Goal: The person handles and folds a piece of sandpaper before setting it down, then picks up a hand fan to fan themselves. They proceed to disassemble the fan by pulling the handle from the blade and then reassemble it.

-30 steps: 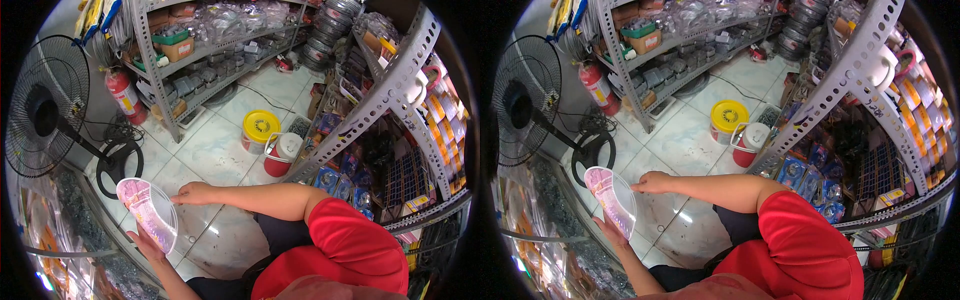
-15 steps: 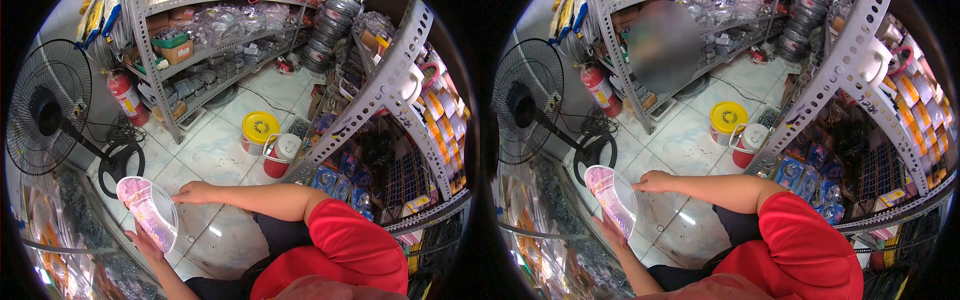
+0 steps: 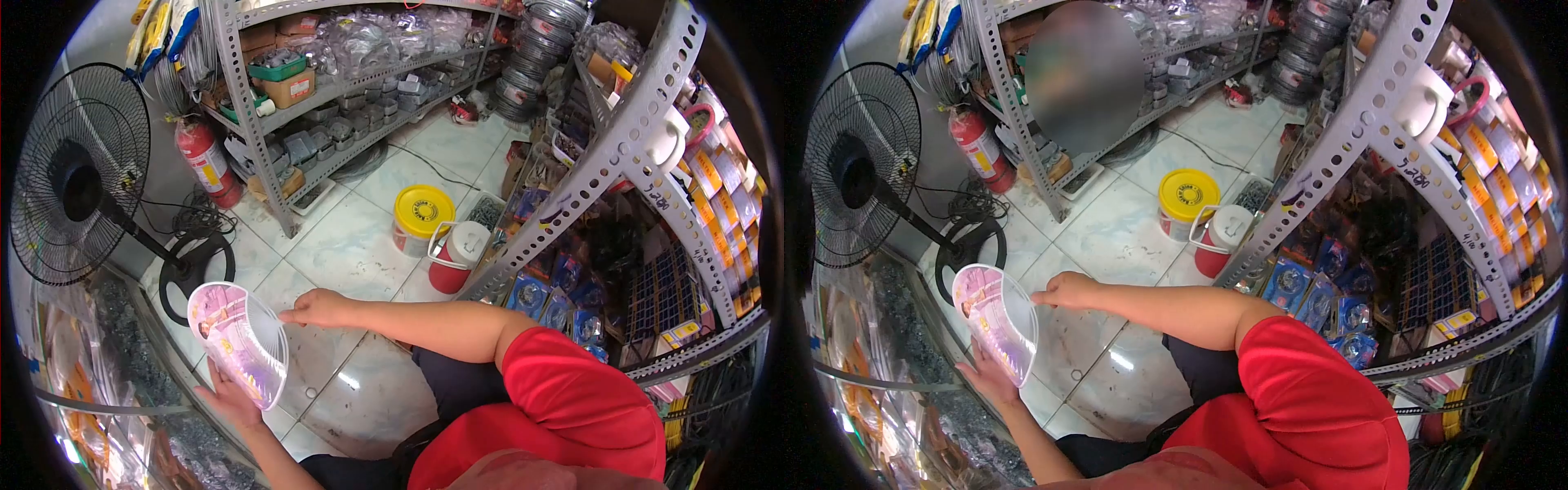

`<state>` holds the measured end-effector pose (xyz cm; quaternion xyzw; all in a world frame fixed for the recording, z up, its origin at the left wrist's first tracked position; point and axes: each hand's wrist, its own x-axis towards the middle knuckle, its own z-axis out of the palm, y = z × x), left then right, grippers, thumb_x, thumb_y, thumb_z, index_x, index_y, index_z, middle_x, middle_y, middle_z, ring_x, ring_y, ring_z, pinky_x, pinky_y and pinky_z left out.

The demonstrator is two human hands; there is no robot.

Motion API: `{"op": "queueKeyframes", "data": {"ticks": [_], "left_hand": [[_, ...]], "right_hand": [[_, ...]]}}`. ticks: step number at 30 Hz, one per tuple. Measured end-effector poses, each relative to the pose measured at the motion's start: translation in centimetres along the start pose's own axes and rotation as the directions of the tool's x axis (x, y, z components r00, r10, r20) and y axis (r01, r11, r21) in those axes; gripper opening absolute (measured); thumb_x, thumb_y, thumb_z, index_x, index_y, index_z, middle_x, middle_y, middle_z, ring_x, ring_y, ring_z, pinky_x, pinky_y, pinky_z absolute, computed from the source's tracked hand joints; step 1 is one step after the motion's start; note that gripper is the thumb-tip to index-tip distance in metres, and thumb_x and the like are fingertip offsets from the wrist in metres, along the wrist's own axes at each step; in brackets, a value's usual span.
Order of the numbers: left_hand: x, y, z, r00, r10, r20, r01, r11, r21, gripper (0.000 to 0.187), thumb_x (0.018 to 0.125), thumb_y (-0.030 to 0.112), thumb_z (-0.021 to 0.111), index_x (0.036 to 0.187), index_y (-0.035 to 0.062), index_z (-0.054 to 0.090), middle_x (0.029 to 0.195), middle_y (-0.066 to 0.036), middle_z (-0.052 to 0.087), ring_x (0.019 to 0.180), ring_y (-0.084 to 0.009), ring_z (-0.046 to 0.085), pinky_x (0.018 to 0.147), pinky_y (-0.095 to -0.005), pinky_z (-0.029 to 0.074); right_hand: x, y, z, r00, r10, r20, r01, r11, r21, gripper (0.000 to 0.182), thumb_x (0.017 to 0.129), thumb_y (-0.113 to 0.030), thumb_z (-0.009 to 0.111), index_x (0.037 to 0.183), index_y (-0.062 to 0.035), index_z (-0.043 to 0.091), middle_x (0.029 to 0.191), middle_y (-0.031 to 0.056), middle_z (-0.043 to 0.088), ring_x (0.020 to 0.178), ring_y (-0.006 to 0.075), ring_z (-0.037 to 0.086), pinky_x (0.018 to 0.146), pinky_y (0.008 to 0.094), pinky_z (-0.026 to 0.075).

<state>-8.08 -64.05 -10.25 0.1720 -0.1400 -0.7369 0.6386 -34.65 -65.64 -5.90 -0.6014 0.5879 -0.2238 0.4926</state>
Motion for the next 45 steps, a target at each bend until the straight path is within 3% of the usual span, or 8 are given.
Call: {"op": "queueKeyframes", "data": {"ticks": [5,11,23,34,36,43,44,45], "left_hand": [[0.2,0.6,-0.9,0.914,0.166,-0.37,-0.215,0.972,-0.095,0.063,0.084,0.048,0.043,0.126,0.0024,0.032,0.129,-0.012,0.036,0.116,-0.0245,0.037,0.096,-0.0376,0.031],[0.2,0.1,-1.6,0.958,0.074,-0.276,-0.106,0.989,-0.104,0.056,0.084,0.044,0.045,0.123,0.0055,0.037,0.123,-0.008,0.044,0.105,-0.0191,0.046,0.088,-0.0336,0.038],[0.6,-0.3,-2.8,0.971,0.037,-0.234,-0.056,0.996,-0.074,0.051,0.084,0.04,0.047,0.121,0.006,0.04,0.118,-0.007,0.047,0.098,-0.0171,0.05,0.082,-0.0325,0.041],[0.7,-2.0,-3.0,0.998,0.054,-0.04,-0.055,0.998,-0.038,0.044,0.086,0.027,0.044,0.124,0.0051,0.037,0.125,-0.009,0.042,0.112,-0.0211,0.042,0.093,-0.0345,0.035],[1.1,-1.6,-6.1,0.925,0.237,0.298,-0.341,0.165,0.926,0.045,0.085,0.021,0.043,0.126,0.0048,0.034,0.129,-0.01,0.037,0.12,-0.0229,0.033,0.1,-0.0336,0.025],[0.7,-1.3,-3.5,0.879,0.208,0.429,-0.255,-0.554,0.792,0.046,0.084,0.021,0.045,0.125,0.004,0.034,0.128,-0.011,0.038,0.116,-0.0249,0.038,0.1,-0.0362,0.026],[0.8,-1.4,-3.9,0.88,0.21,0.427,-0.254,-0.551,0.795,0.046,0.084,0.021,0.045,0.125,0.004,0.034,0.128,-0.011,0.038,0.116,-0.0249,0.038,0.1,-0.0362,0.026],[1.0,-1.5,-4.7,0.909,0.281,0.308,-0.333,0.047,0.942,0.046,0.084,0.023,0.044,0.124,0.002,0.035,0.128,-0.013,0.038,0.116,-0.0265,0.038,0.1,-0.0379,0.026]], "right_hand": [[0.2,-0.9,-0.2,0.984,0.041,-0.175,0.012,0.956,0.292,0.045,0.08,-0.048,0.049,0.073,-0.0045,0.058,0.068,0.0041,0.056,0.065,0.014,0.051,0.063,0.0268,0.041],[0.0,-2.3,-2.0,0.595,-0.367,-0.715,0.676,0.71,0.199,0.023,0.092,-0.027,0.038,0.092,-0.0059,0.045,0.072,-0.0011,0.039,0.067,0.0075,0.037,0.061,0.0216,0.035],[-2.6,-3.5,-6.7,0.402,-0.28,-0.872,0.829,0.515,0.217,0.021,0.092,-0.018,0.035,0.109,-0.0059,0.037,0.07,0.0001,0.038,0.058,0.0067,0.037,0.053,0.0187,0.035],[-2.8,-0.9,0.9,0.944,-0.279,0.177,0.324,0.887,-0.33,0.021,0.084,-0.02,0.045,0.098,-0.0049,0.05,0.085,0.0168,0.057,0.08,0.0323,0.054,0.067,0.0401,0.041],[-3.1,-1.1,1.1,0.944,-0.208,0.257,0.272,0.93,-0.248,0.023,0.085,-0.02,0.045,0.099,-0.0037,0.051,0.086,0.0165,0.057,0.081,0.0316,0.054,0.069,0.0394,0.041],[-2.6,-1.1,0.8,0.949,-0.16,0.273,0.227,0.945,-0.234,0.028,0.083,-0.024,0.048,0.099,-0.0018,0.053,0.09,0.0154,0.058,0.085,0.0303,0.054,0.073,0.038,0.041],[-2.7,-1.2,0.8,0.945,-0.175,0.275,0.245,0.938,-0.243,0.028,0.083,-0.024,0.048,0.099,-0.0018,0.052,0.088,0.0158,0.058,0.083,0.0303,0.054,0.072,0.0376,0.041],[-2.7,-1.2,0.8,0.942,-0.191,0.277,0.263,0.931,-0.253,0.028,0.083,-0.025,0.049,0.098,-0.0018,0.052,0.086,0.0163,0.057,0.081,0.0303,0.055,0.07,0.0373,0.041]]}}
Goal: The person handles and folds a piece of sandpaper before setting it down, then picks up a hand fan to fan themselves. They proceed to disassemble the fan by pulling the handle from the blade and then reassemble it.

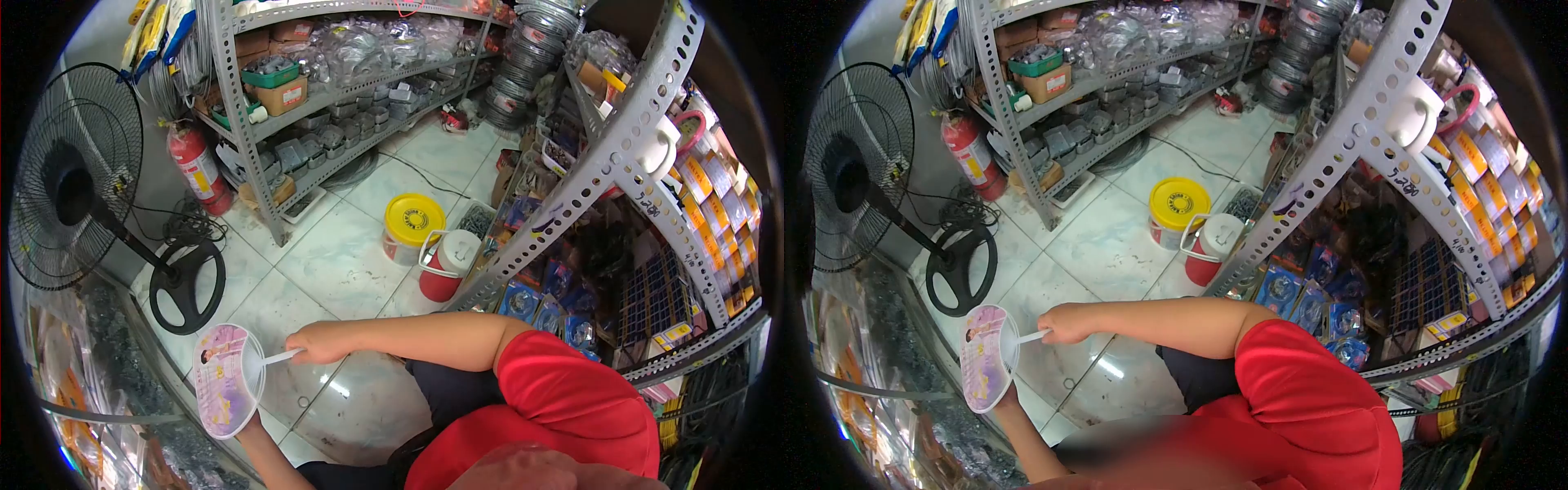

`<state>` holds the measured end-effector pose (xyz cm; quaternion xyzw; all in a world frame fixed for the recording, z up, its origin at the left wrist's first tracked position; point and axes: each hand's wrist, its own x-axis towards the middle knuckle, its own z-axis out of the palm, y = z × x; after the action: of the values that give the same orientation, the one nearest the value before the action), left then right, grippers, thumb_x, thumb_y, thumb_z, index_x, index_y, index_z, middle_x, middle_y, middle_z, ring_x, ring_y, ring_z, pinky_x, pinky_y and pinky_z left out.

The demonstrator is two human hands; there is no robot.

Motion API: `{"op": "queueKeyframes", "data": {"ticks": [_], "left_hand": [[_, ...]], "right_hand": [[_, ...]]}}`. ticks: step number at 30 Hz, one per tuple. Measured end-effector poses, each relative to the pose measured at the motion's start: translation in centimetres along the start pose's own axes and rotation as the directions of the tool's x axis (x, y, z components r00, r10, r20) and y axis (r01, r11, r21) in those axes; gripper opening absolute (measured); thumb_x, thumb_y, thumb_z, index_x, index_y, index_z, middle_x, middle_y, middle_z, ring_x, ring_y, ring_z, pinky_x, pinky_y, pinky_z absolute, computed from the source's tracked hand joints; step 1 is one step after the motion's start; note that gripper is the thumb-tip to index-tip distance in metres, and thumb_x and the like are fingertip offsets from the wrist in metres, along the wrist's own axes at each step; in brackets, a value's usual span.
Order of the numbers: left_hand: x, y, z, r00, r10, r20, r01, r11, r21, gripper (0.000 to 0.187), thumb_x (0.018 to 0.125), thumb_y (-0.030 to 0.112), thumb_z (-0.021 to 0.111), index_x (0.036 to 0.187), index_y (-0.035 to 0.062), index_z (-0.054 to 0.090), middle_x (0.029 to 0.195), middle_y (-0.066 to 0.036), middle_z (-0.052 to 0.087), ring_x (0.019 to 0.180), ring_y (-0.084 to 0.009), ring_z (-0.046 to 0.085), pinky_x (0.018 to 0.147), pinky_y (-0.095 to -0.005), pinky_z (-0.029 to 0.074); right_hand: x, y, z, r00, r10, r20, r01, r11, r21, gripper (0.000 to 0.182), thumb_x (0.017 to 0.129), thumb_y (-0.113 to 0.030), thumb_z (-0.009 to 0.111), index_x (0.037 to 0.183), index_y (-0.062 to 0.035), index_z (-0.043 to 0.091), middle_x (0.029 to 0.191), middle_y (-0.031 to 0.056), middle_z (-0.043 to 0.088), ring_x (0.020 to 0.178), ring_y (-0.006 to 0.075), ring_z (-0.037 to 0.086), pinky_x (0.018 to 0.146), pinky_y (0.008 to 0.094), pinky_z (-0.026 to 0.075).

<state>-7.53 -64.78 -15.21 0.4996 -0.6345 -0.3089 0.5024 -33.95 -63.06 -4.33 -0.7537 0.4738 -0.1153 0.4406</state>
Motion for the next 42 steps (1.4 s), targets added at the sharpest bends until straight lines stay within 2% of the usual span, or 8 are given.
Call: {"op": "queueKeyframes", "data": {"ticks": [1,17,22,26,29,31,34,42], "left_hand": [[-0.1,-0.6,0.0,0.99,-0.141,0.006,0.118,0.808,-0.578,0.046,0.084,0.025,0.043,0.123,0.0,0.035,0.127,-0.015,0.038,0.116,-0.0281,0.037,0.1,-0.0397,0.027],[0.8,-1.6,-1.0,0.957,-0.224,0.186,0.221,0.148,-0.964,0.048,0.084,0.028,0.041,0.121,-0.0034,0.036,0.126,-0.018,0.038,0.115,-0.0313,0.037,0.1,-0.043,0.026],[1.5,-0.4,-1.2,0.798,-0.578,0.169,0.167,-0.057,-0.984,0.049,0.084,0.03,0.04,0.119,-0.0034,0.038,0.124,-0.019,0.039,0.115,-0.032,0.037,0.1,-0.0455,0.025],[1.5,0.9,-1.1,0.754,-0.64,0.148,0.137,-0.067,-0.988,0.049,0.085,0.032,0.039,0.119,-0.0033,0.038,0.124,-0.019,0.04,0.116,-0.0315,0.036,0.1,-0.0455,0.025],[0.8,-3.6,-1.6,0.93,-0.249,0.27,0.293,0.058,-0.954,0.048,0.087,0.033,0.037,0.119,-0.0028,0.038,0.123,-0.019,0.041,0.116,-0.0302,0.035,0.1,-0.0443,0.026],[0.6,-4.6,-1.5,0.929,-0.354,0.106,0.31,0.588,-0.748,0.046,0.088,0.032,0.036,0.119,-0.0015,0.039,0.122,-0.019,0.041,0.114,-0.0288,0.038,0.099,-0.0424,0.028],[1.0,-0.2,-0.6,0.756,-0.638,0.146,0.186,-0.003,-0.983,0.042,0.089,0.03,0.039,0.117,-0.0014,0.041,0.121,-0.018,0.043,0.111,-0.0278,0.041,0.098,-0.0408,0.032],[0.6,0.2,0.2,0.703,-0.703,0.111,0.178,0.022,-0.984,0.04,0.088,0.028,0.042,0.113,-0.0031,0.043,0.116,-0.018,0.047,0.108,-0.0285,0.045,0.095,-0.0406,0.036]], "right_hand": [[0.1,0.1,0.1,1.0,0.003,0.001,-0.003,1.0,-0.002,0.028,0.083,-0.025,0.049,0.098,-0.0018,0.052,0.086,0.0163,0.057,0.081,0.0303,0.055,0.07,0.0373,0.041],[1.6,1.0,0.2,0.998,0.001,0.068,-0.002,1.0,0.021,0.032,0.078,-0.029,0.053,0.098,-0.0032,0.055,0.089,0.0154,0.059,0.085,0.0296,0.055,0.072,0.0374,0.042],[1.7,1.8,0.5,0.998,-0.014,0.065,0.015,1.0,-0.023,0.031,0.081,-0.028,0.051,0.1,-0.0036,0.052,0.088,0.0155,0.058,0.083,0.0303,0.055,0.071,0.0374,0.041],[1.7,1.7,0.5,0.997,-0.016,0.073,0.017,1.0,-0.016,0.031,0.081,-0.027,0.051,0.101,-0.0037,0.052,0.09,0.0161,0.058,0.084,0.0311,0.055,0.072,0.0376,0.041],[1.5,1.6,0.4,0.998,0.003,0.063,-0.001,0.999,-0.033,0.03,0.082,-0.027,0.051,0.101,-0.0039,0.052,0.09,0.0163,0.058,0.084,0.031,0.054,0.072,0.0375,0.041],[1.5,1.6,0.2,0.999,0.018,0.033,-0.017,0.999,-0.042,0.029,0.082,-0.027,0.051,0.1,-0.004,0.052,0.09,0.0164,0.058,0.084,0.0309,0.054,0.072,0.0374,0.041],[1.4,1.5,-0.2,0.999,0.04,-0.02,-0.04,0.999,-0.025,0.029,0.082,-0.027,0.05,0.1,-0.0044,0.053,0.089,0.0161,0.058,0.084,0.0302,0.054,0.072,0.0371,0.041],[0.8,1.5,-0.3,0.999,0.046,-0.027,-0.046,0.999,0.001,0.025,0.082,-0.025,0.05,0.096,-0.0052,0.054,0.085,0.0147,0.058,0.082,0.0287,0.054,0.07,0.0361,0.041]]}}
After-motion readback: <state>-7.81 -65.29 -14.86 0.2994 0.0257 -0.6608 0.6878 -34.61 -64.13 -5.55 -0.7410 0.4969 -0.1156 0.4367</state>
